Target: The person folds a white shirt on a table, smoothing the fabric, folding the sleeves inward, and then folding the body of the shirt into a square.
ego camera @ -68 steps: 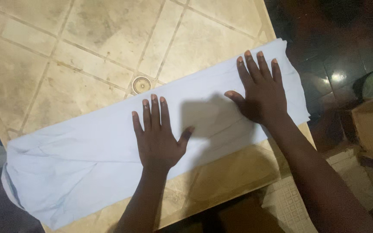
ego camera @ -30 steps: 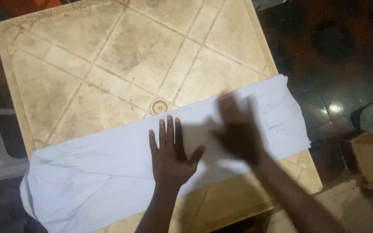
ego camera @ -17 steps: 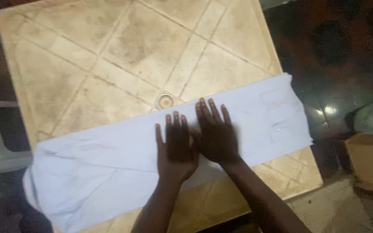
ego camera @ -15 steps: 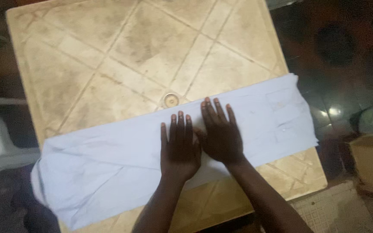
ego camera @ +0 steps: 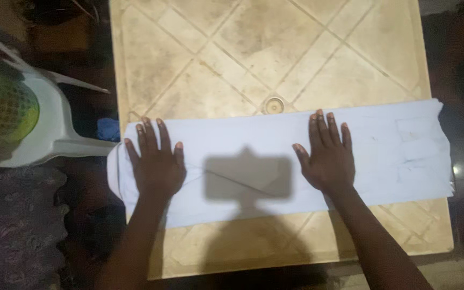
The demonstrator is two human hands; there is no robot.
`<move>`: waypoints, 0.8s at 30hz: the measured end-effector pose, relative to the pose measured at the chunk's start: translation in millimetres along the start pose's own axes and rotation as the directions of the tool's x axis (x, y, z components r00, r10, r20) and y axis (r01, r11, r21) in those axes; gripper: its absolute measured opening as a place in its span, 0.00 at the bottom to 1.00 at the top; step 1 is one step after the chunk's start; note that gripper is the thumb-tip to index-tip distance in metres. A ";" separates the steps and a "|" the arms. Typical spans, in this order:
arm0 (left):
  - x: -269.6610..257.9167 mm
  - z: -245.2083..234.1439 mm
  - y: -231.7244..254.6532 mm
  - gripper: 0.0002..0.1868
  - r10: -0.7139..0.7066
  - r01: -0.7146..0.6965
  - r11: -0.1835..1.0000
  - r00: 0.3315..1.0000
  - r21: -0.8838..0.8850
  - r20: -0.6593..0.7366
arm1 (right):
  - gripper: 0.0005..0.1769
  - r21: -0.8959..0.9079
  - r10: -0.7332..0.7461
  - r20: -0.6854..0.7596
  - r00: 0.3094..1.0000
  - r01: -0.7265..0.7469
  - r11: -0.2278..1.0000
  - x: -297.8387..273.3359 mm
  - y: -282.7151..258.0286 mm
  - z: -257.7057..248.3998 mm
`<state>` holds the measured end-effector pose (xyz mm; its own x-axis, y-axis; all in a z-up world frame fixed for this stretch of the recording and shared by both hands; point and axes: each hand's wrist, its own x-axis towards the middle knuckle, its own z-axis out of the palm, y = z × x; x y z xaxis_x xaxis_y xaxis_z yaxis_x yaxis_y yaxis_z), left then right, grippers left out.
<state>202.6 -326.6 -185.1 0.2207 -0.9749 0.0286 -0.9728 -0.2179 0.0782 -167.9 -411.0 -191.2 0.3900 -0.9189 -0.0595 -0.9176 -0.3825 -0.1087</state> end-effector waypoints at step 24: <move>14.4 -16.0 36.5 0.39 0.100 -0.102 0.987 0.995 -0.121 -0.025 | 0.42 0.098 0.065 -0.055 0.996 -0.059 0.993 5.2 -11.8 4.4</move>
<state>171.5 -347.9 -165.9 0.1238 -0.9904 0.0608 -0.9747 -0.1099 0.1946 -154.7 -410.9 -194.5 0.3251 -0.9456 -0.0117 -0.9271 -0.3162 -0.2014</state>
